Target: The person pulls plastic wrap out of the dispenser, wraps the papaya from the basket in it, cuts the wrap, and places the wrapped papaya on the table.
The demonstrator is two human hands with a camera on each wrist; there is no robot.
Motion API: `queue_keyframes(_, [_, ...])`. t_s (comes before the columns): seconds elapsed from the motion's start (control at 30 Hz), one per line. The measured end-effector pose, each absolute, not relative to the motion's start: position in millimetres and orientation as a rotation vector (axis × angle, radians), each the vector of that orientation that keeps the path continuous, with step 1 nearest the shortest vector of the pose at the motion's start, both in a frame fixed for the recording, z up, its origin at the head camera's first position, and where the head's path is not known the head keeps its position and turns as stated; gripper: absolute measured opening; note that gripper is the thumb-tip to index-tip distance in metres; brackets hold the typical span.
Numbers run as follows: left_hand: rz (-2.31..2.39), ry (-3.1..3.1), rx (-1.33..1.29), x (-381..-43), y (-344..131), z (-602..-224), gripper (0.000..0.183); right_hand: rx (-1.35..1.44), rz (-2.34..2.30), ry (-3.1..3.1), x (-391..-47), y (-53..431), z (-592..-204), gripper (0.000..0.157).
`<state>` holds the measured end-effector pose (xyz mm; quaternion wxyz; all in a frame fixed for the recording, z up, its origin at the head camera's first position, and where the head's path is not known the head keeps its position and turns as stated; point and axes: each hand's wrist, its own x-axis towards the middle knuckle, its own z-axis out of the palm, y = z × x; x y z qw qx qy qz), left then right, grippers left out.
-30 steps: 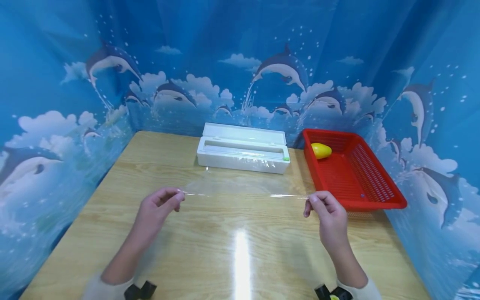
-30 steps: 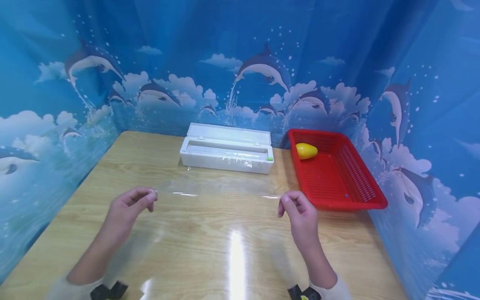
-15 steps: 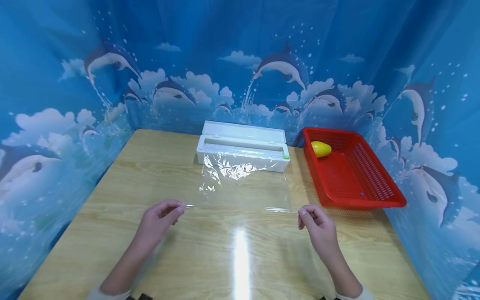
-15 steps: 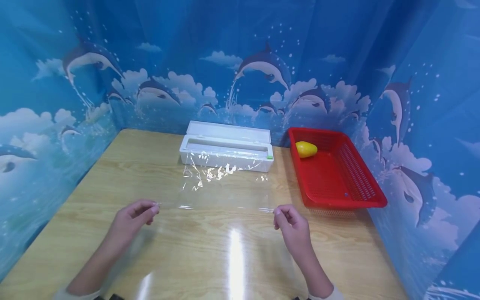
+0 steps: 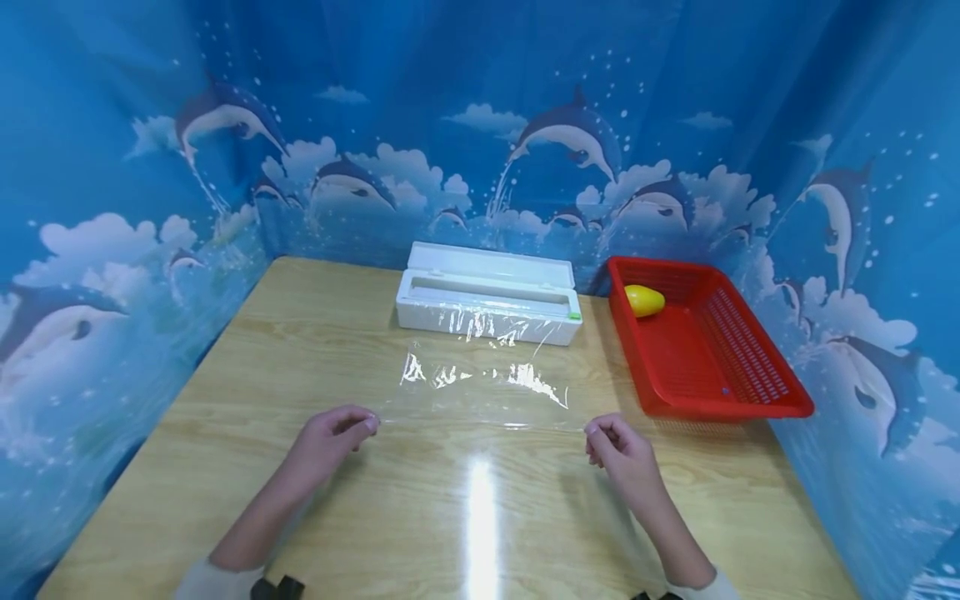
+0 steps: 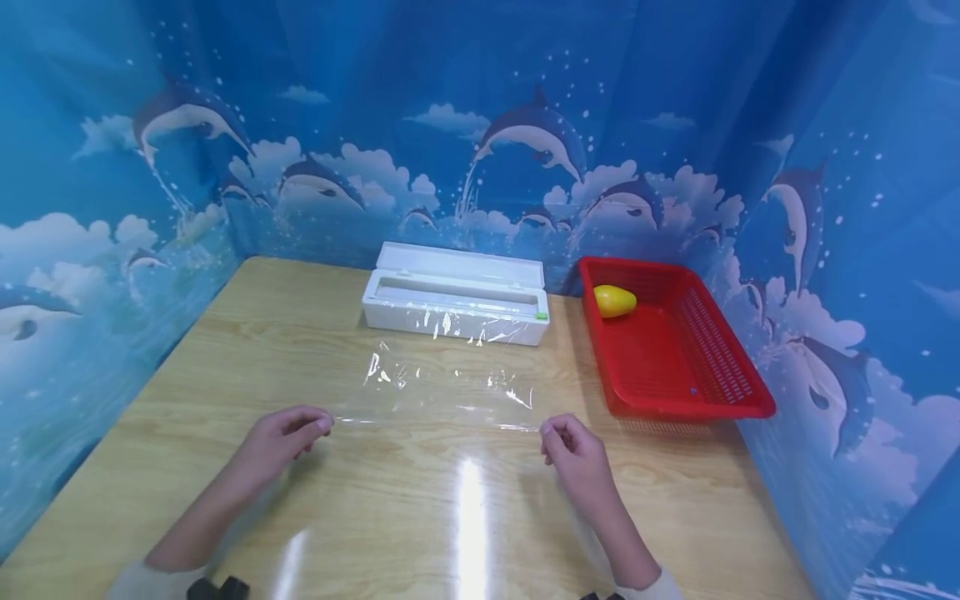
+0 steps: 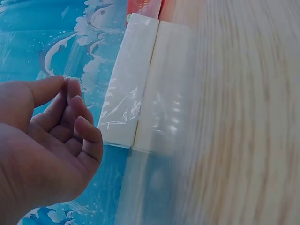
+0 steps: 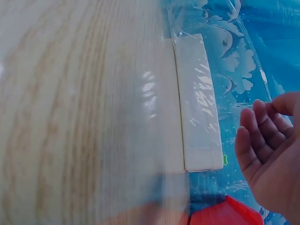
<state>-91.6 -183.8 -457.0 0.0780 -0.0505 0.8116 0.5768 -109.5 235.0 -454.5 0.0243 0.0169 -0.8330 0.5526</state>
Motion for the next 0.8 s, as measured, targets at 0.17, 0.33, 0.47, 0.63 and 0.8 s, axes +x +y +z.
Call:
queue_keyframes(0.17, [1.682,2.412,-0.11,-92,-186,-460,0.033,-0.009,1.627,-2.736,-108,237,-460,0.017])
queue_keyframes(0.33, [1.629,2.428,-0.087,-92,-187,-462,0.028,-0.007,1.564,-2.829,-106,238,-463,0.018])
queue_keyframes(0.47, [1.517,2.494,-0.098,-93,-187,-466,0.02,-0.018,1.453,-2.902,-107,238,-466,0.015])
queue_keyframes(0.63, [1.331,2.586,-0.073,-93,-187,-473,0.015,-0.048,1.26,-3.007,-106,237,-470,0.014])
queue_keyframes(0.8, [1.209,2.632,-0.051,-93,-186,-477,0.014,-0.034,1.138,-3.07,-105,237,-476,0.01])
